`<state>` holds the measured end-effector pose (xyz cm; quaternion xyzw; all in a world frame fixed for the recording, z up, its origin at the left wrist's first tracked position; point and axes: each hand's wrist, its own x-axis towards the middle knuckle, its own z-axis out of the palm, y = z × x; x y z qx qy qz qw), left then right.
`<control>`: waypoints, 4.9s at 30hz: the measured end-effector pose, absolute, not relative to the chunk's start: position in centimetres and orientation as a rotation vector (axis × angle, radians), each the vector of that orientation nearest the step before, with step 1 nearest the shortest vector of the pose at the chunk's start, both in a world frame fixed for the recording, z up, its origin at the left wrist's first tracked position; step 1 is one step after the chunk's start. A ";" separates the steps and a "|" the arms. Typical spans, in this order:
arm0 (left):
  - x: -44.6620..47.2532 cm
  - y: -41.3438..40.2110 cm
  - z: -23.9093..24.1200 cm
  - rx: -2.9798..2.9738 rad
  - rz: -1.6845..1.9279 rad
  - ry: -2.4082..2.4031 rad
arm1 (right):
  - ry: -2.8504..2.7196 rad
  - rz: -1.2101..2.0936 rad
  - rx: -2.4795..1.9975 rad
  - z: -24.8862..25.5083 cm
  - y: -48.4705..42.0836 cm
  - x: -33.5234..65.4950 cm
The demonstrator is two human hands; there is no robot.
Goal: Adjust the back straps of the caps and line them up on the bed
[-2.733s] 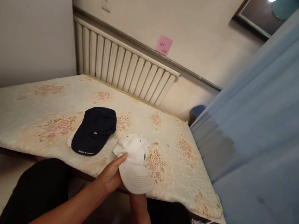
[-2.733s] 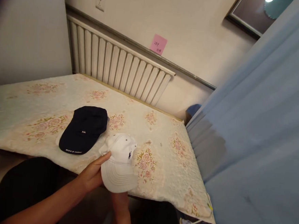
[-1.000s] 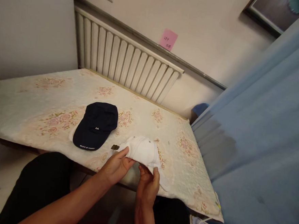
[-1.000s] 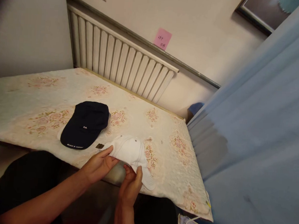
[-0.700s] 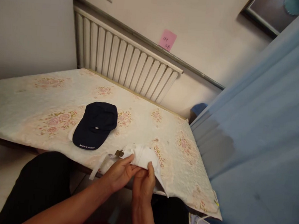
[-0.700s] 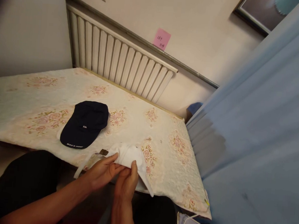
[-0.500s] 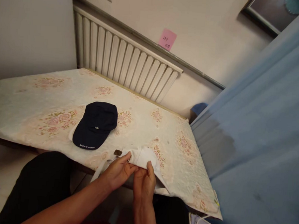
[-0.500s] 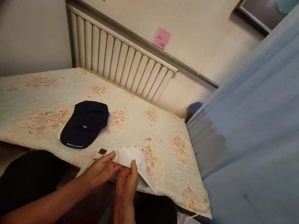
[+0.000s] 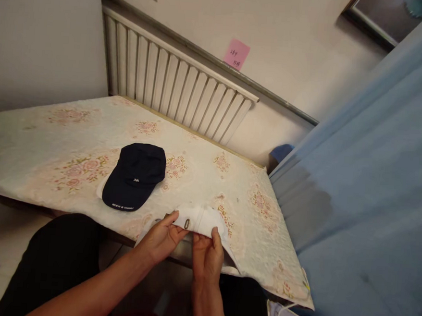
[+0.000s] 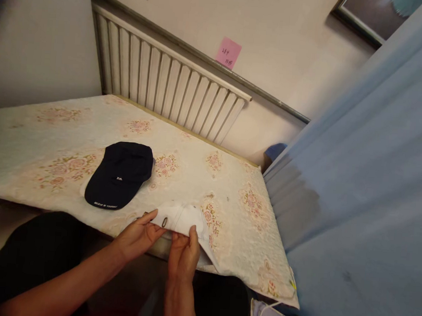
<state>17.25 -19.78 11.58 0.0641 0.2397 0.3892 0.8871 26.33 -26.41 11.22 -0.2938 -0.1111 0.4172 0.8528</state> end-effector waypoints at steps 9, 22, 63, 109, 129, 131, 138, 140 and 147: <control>17.3 -20.4 11.4 0.230 0.825 0.416 | -0.207 0.907 -0.638 11.2 -26.5 25.9; 17.2 -21.6 10.7 0.412 0.687 0.419 | -0.189 0.942 -0.822 9.5 -26.4 25.0; 18.7 -22.9 10.9 0.243 0.604 0.398 | -0.081 0.895 -0.774 11.1 -26.8 25.2; 16.1 -19.1 13.2 0.321 0.739 0.444 | -0.209 0.998 -0.525 15.2 -30.5 27.4; 14.9 -17.6 10.8 0.409 0.614 0.403 | -0.120 1.205 -0.652 13.9 -30.4 28.7; 14.9 -17.6 10.9 0.407 0.582 0.407 | -0.173 1.222 -0.616 13.7 -30.3 28.3; 14.8 -17.6 11.2 0.361 0.452 0.446 | -0.204 1.401 -0.692 13.0 -30.5 27.7; 14.8 -17.4 11.1 0.333 0.436 0.451 | -0.220 1.389 -0.686 12.4 -30.7 27.5; 14.8 -17.4 11.0 0.315 0.381 0.497 | -0.252 1.376 -0.724 11.1 -31.0 27.2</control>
